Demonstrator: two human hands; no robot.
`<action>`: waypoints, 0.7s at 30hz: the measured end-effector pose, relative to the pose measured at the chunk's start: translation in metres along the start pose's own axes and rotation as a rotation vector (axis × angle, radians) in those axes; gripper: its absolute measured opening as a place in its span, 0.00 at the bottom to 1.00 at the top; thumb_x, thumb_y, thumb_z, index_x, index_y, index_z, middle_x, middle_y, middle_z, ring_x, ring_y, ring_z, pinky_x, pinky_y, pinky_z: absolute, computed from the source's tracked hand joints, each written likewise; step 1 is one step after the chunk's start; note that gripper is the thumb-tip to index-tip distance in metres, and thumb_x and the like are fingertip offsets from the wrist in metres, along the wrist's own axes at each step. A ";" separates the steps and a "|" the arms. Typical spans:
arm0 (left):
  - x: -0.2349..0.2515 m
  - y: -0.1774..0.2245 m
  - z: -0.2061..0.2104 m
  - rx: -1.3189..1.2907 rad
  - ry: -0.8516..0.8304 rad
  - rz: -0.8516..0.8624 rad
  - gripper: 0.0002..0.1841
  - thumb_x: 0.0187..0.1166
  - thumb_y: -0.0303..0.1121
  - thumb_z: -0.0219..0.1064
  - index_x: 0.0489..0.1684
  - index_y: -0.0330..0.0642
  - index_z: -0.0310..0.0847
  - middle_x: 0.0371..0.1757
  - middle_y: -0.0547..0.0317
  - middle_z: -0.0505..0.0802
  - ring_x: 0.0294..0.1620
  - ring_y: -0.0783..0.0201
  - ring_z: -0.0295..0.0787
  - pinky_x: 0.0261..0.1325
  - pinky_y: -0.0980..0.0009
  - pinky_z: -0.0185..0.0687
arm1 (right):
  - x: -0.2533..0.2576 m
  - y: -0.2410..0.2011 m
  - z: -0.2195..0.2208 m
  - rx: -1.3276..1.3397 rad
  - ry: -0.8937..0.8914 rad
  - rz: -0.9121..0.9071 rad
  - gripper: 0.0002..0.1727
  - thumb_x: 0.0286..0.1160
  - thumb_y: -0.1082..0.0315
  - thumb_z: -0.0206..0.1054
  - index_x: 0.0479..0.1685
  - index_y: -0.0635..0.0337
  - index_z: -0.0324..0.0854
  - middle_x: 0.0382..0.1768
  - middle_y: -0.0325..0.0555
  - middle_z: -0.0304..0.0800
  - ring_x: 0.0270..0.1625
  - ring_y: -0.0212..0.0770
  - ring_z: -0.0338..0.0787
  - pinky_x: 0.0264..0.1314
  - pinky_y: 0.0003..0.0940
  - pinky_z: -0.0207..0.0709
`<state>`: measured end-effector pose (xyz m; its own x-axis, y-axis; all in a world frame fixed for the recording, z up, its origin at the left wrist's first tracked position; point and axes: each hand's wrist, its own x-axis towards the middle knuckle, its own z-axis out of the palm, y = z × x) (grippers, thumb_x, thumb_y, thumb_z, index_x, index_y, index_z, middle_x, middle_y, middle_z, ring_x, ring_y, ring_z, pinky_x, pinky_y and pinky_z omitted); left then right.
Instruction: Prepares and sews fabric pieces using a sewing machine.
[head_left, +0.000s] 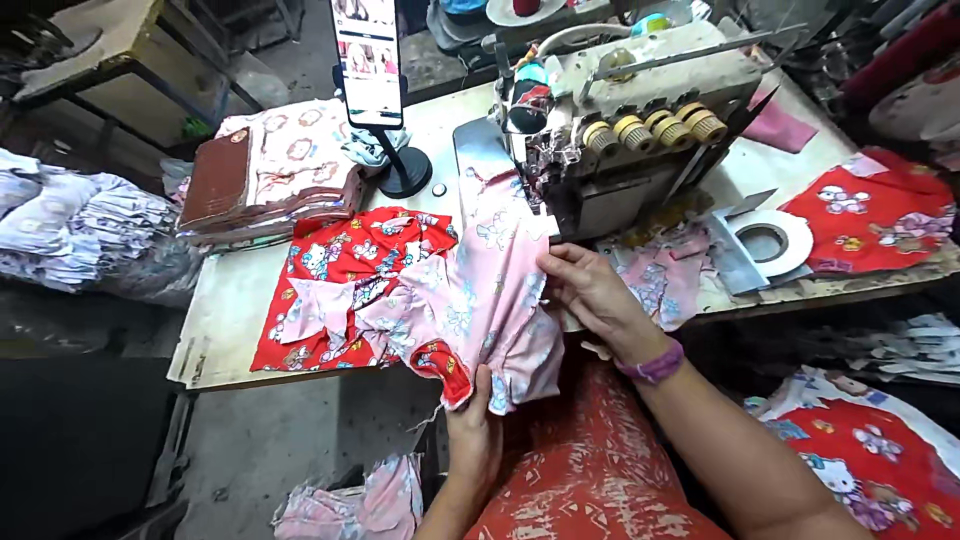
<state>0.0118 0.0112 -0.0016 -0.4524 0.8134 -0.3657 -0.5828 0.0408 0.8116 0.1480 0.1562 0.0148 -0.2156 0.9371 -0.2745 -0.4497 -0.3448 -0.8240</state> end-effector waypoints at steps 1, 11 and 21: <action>0.001 -0.002 -0.003 0.008 0.016 -0.003 0.09 0.83 0.21 0.57 0.55 0.35 0.77 0.41 0.57 0.96 0.43 0.67 0.96 0.52 0.67 0.93 | -0.004 0.003 -0.002 -0.020 0.042 -0.038 0.03 0.78 0.79 0.66 0.41 0.62 0.82 0.29 0.41 0.91 0.29 0.32 0.90 0.39 0.28 0.88; 0.011 -0.022 -0.016 0.127 -0.124 0.013 0.09 0.88 0.22 0.51 0.58 0.39 0.74 0.44 0.65 0.96 0.46 0.70 0.95 0.56 0.68 0.92 | 0.004 0.008 -0.001 -0.398 0.270 -0.475 0.19 0.65 0.73 0.80 0.41 0.50 0.71 0.19 0.23 0.80 0.19 0.17 0.78 0.27 0.16 0.78; 0.001 -0.013 -0.019 0.207 -0.202 0.107 0.11 0.77 0.22 0.67 0.54 0.35 0.79 0.44 0.64 0.97 0.48 0.68 0.96 0.58 0.63 0.93 | -0.015 0.010 -0.035 -0.371 -0.089 -0.171 0.10 0.88 0.66 0.61 0.58 0.60 0.80 0.42 0.38 0.92 0.41 0.29 0.92 0.48 0.28 0.88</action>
<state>0.0058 0.0003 -0.0216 -0.3480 0.9176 -0.1920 -0.3798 0.0492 0.9237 0.1766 0.1404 -0.0068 -0.2461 0.9652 -0.0883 -0.1458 -0.1269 -0.9811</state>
